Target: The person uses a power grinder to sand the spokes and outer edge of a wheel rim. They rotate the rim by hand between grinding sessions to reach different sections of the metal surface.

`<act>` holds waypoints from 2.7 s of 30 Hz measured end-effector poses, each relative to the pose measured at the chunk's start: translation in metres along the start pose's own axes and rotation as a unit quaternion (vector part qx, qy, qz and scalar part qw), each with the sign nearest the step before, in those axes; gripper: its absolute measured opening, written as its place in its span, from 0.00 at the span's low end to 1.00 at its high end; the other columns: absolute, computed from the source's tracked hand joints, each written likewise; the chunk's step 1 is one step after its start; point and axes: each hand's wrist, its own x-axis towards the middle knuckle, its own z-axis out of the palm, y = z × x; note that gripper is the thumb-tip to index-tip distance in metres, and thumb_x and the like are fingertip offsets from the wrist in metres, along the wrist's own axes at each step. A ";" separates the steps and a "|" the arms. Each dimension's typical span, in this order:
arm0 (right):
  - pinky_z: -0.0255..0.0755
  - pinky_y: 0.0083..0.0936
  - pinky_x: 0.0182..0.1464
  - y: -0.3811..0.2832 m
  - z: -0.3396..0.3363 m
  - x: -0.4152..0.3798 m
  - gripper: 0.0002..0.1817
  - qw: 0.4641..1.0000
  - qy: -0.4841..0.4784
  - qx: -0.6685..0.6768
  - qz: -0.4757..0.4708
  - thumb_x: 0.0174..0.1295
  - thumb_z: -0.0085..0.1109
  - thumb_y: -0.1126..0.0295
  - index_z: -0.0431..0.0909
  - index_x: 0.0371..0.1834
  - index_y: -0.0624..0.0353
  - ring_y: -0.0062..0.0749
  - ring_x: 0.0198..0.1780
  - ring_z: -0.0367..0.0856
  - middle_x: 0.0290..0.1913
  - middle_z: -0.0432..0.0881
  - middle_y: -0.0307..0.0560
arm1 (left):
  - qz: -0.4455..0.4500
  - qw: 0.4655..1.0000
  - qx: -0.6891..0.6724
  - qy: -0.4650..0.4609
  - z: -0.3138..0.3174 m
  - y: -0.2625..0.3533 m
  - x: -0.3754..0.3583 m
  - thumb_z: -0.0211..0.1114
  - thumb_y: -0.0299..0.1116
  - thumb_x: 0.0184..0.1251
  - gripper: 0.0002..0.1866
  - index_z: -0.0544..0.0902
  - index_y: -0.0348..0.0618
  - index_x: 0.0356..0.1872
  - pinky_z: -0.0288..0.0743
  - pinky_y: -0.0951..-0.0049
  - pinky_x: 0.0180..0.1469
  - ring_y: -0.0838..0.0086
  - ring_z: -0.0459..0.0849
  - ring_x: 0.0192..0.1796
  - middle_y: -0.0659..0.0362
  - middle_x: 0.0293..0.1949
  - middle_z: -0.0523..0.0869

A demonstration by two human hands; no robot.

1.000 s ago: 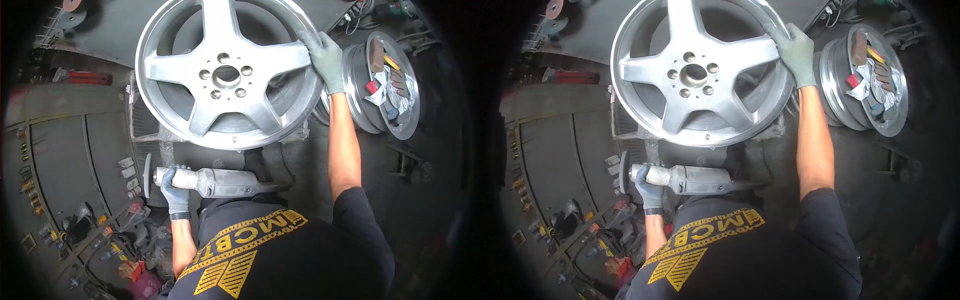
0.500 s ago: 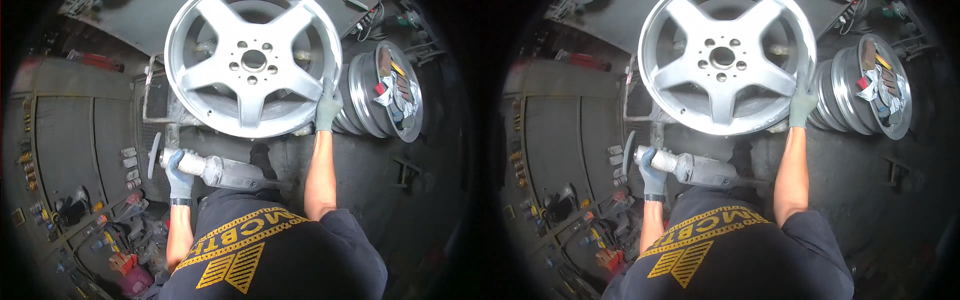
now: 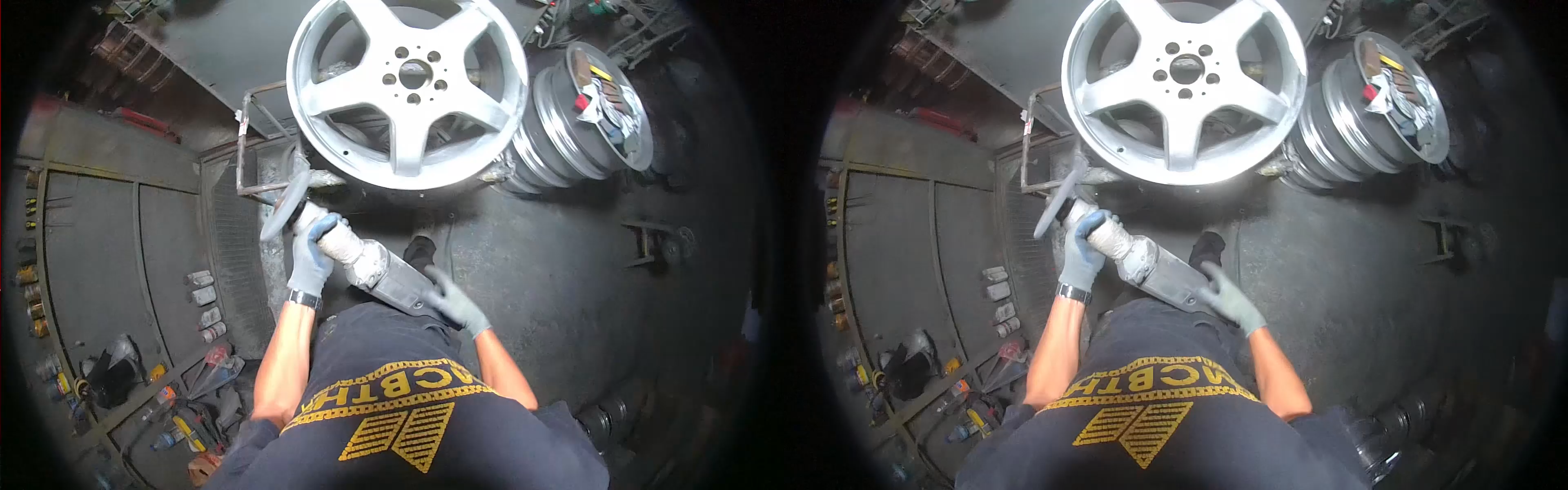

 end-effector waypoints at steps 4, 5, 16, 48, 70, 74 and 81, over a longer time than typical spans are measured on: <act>0.68 0.35 0.75 0.000 0.013 -0.034 0.44 0.997 0.048 0.059 0.022 0.69 0.70 0.52 0.63 0.81 0.65 0.40 0.73 0.77 0.73 0.77 0.60 | 0.106 0.967 0.232 -0.001 0.013 -0.044 0.035 0.76 0.27 0.64 0.09 0.93 0.37 0.44 0.83 0.71 0.51 0.72 0.90 0.46 0.56 0.47 0.92; 0.67 0.35 0.75 -0.004 0.004 -0.042 0.43 0.995 0.054 0.069 0.044 0.69 0.70 0.52 0.65 0.81 0.65 0.40 0.73 0.76 0.73 0.77 0.60 | 0.188 0.940 0.285 -0.002 0.047 -0.047 0.018 0.77 0.26 0.62 0.09 0.92 0.39 0.43 0.83 0.72 0.49 0.74 0.89 0.43 0.59 0.44 0.91; 0.80 0.28 0.51 -0.048 -0.102 -0.171 0.43 0.972 0.090 0.192 0.102 0.65 0.73 0.66 0.62 0.81 0.65 0.28 0.54 0.82 0.63 0.80 0.50 | -0.080 0.991 0.111 -0.012 0.172 -0.159 0.043 0.75 0.36 0.67 0.16 0.84 0.43 0.52 0.82 0.68 0.46 0.71 0.87 0.41 0.59 0.42 0.87; 0.65 0.36 0.77 -0.129 0.018 -0.154 0.48 0.971 0.116 0.205 0.033 0.65 0.74 0.68 0.56 0.85 0.65 0.41 0.77 0.72 0.75 0.73 0.60 | -0.045 0.986 0.159 -0.002 0.104 -0.056 0.024 0.74 0.42 0.71 0.24 0.81 0.35 0.59 0.87 0.67 0.46 0.70 0.90 0.44 0.55 0.45 0.87; 0.70 0.36 0.74 -0.075 -0.066 -0.204 0.50 0.974 0.186 0.107 0.077 0.61 0.77 0.71 0.56 0.84 0.65 0.42 0.74 0.76 0.74 0.76 0.61 | -0.081 0.993 0.081 -0.023 0.170 -0.174 0.020 0.76 0.41 0.70 0.27 0.77 0.35 0.62 0.86 0.67 0.47 0.70 0.88 0.45 0.55 0.47 0.86; 0.73 0.35 0.72 -0.087 -0.052 -0.185 0.50 0.986 0.131 0.067 0.085 0.61 0.78 0.69 0.58 0.85 0.57 0.39 0.71 0.80 0.70 0.81 0.58 | -0.042 0.994 0.098 -0.003 0.135 -0.134 0.011 0.74 0.40 0.72 0.24 0.79 0.37 0.60 0.85 0.68 0.48 0.71 0.88 0.45 0.57 0.47 0.87; 0.75 0.39 0.71 -0.076 -0.060 -0.148 0.48 0.997 0.065 0.030 0.041 0.63 0.78 0.59 0.60 0.83 0.59 0.50 0.70 0.82 0.68 0.83 0.66 | -0.011 0.998 0.040 0.043 0.094 -0.096 0.010 0.72 0.36 0.75 0.23 0.77 0.43 0.66 0.86 0.67 0.52 0.72 0.88 0.48 0.60 0.48 0.85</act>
